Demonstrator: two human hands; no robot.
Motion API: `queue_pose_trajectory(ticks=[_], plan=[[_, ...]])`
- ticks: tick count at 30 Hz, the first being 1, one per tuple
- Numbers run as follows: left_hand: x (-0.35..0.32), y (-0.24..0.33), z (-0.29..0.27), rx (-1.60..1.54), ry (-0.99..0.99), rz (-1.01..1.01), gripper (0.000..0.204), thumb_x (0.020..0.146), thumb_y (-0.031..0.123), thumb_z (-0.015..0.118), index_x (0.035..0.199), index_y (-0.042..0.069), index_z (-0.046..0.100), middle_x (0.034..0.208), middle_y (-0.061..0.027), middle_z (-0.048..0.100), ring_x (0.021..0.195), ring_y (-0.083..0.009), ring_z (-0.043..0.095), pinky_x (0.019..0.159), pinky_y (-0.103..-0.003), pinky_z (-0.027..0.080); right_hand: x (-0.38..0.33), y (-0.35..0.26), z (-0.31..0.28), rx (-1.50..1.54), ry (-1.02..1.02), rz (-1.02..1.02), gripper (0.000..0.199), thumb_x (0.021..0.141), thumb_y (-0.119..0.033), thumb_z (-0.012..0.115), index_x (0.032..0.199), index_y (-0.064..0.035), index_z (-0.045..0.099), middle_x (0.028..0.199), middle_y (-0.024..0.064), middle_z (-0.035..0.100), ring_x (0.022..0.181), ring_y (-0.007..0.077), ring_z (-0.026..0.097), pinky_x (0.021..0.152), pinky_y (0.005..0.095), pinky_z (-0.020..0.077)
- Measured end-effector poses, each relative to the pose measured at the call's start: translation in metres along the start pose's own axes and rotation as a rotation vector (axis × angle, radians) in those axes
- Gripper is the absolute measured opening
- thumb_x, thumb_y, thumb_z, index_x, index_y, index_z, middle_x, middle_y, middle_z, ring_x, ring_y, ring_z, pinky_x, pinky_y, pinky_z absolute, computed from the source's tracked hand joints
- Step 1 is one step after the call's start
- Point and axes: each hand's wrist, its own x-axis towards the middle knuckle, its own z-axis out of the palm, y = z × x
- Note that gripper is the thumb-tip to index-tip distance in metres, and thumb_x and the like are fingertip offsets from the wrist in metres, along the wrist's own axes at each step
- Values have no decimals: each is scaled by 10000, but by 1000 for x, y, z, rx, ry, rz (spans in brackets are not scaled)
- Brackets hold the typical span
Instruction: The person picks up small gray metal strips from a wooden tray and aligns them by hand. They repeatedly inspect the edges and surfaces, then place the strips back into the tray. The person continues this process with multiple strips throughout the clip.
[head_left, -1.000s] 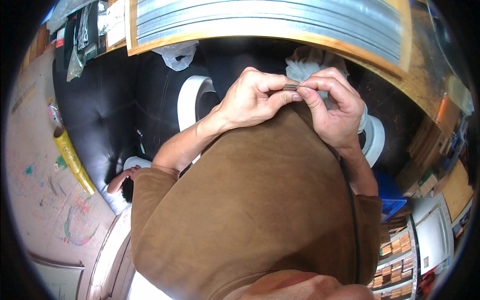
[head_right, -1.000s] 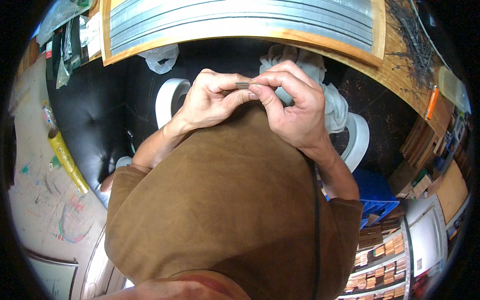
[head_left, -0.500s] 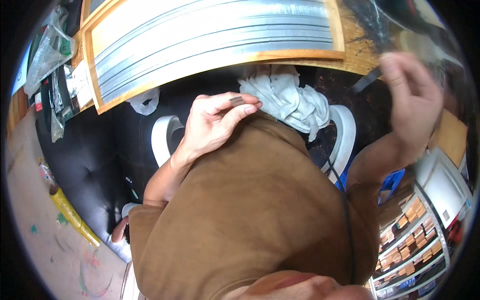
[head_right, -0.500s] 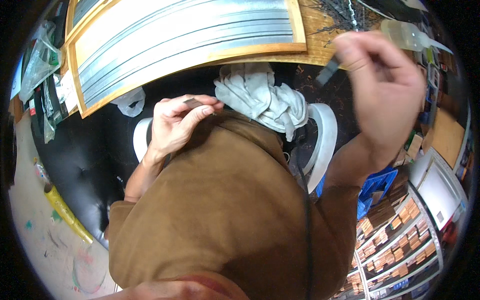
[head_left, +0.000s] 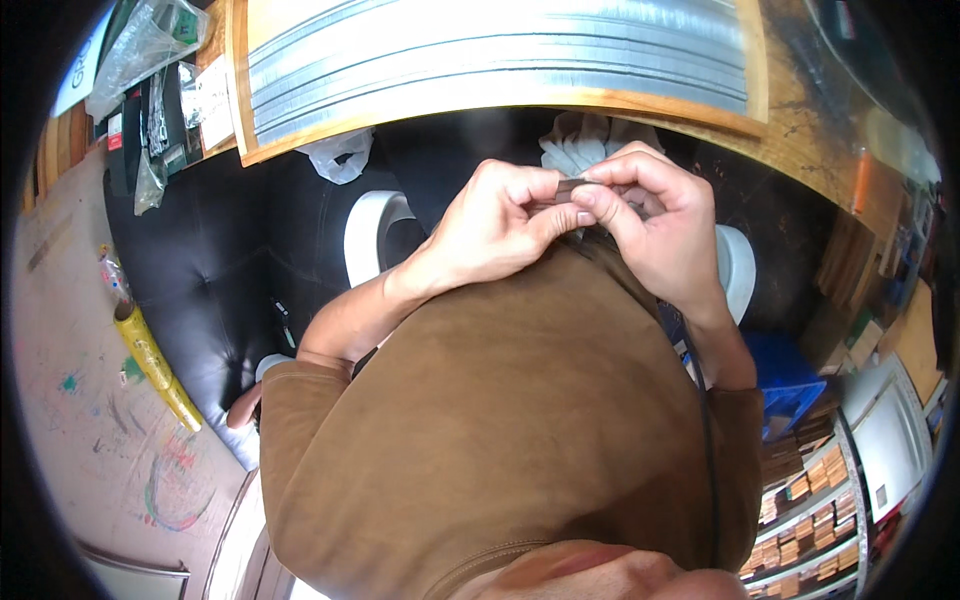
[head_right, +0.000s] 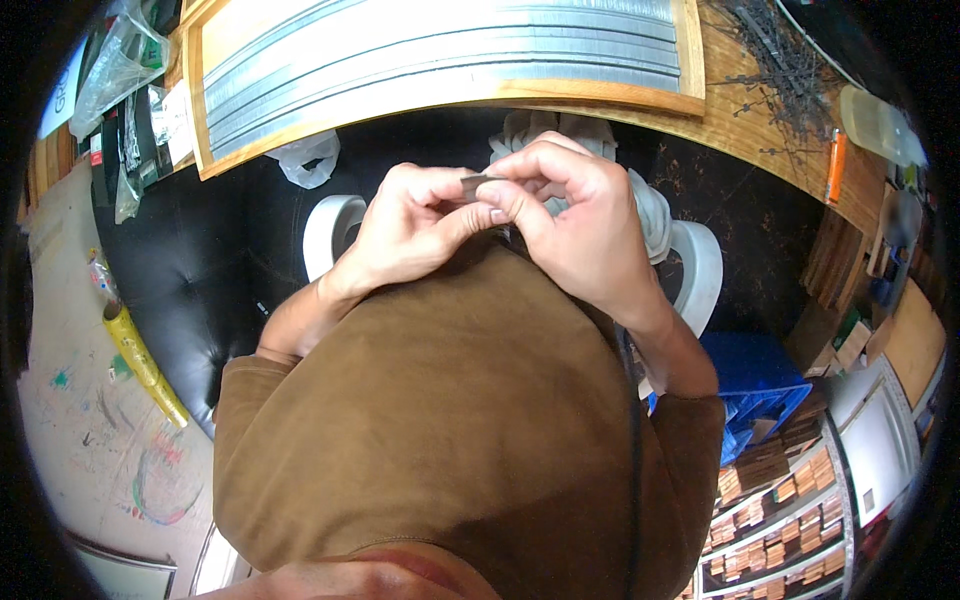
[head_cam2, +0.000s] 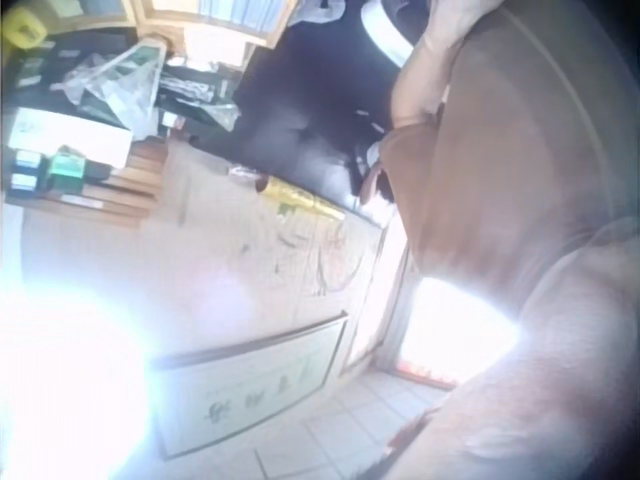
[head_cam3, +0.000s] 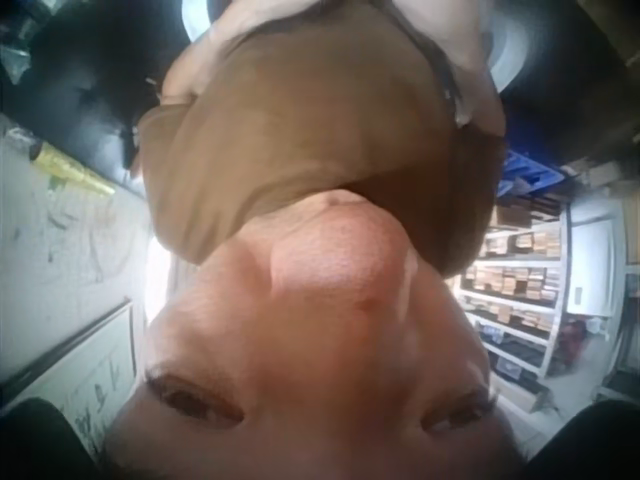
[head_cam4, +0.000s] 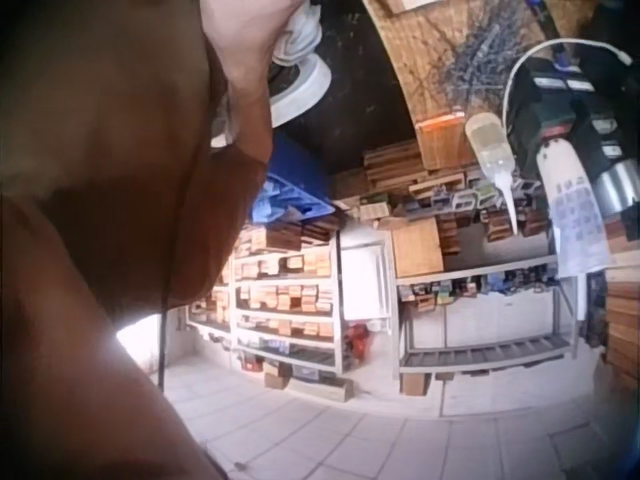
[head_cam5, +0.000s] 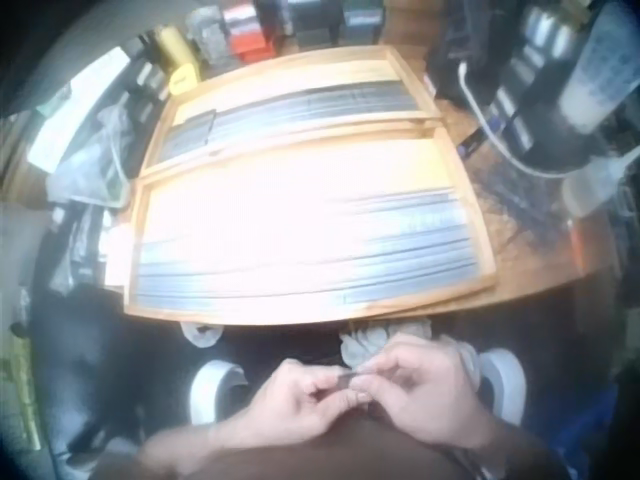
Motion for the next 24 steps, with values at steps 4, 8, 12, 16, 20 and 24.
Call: queue_pose_trajectory(ticks=[4, 8, 12, 16, 20, 24], plan=[[-1, 42, -11, 346, 88, 517, 193, 876, 7, 714, 1068, 13, 729, 743, -131, 686, 646, -275, 690, 605, -323, 547, 15, -39, -9, -211, -53, -425, 245, 779, 48, 802, 1016, 0, 764, 844, 65, 653, 776, 153, 641, 685, 261, 508], [10, 98, -48, 865, 394, 823, 212, 848, 132, 771, 1054, 82, 771, 835, -115, 735, 695, -218, 707, 643, -283, 556, 65, -102, -21, -303, -84, -695, 234, 786, 41, 795, 1017, 14, 769, 854, 78, 682, 782, 152, 653, 698, 259, 527], [74, 135, -92, 620, 206, 578, 237, 949, 64, 687, 1176, 3, 714, 1042, -89, 749, 956, -170, 701, 872, -293, 567, 134, -117, -27, -174, -47, -617, 150, 879, -8, 730, 1016, 47, 761, 839, 124, 736, 745, 137, 693, 674, 250, 574], [139, 82, -125, -15, 138, 400, 169, 941, 67, 694, 1095, 17, 745, 980, -61, 745, 910, -129, 690, 798, -278, 574, 180, -79, -24, -183, -80, -597, 159, 920, -50, 717, 1045, 42, 748, 894, 130, 743, 779, 142, 696, 696, 256, 575], [128, 90, -127, 105, 130, 380, 147, 936, 62, 695, 1067, 23, 749, 979, -55, 744, 897, -128, 689, 766, -271, 561, 185, -79, -20, -277, -59, -593, 143, 924, -69, 721, 1018, 35, 749, 871, 114, 740, 767, 140, 686, 682, 260, 566], [123, 85, -124, -3, 145, 353, 161, 951, 86, 680, 1084, 27, 750, 993, -52, 751, 914, -123, 689, 819, -274, 554, 180, -85, -8, -211, -67, -525, 144, 920, -80, 727, 1004, 34, 749, 855, 111, 740, 762, 133, 682, 673, 248, 561]])
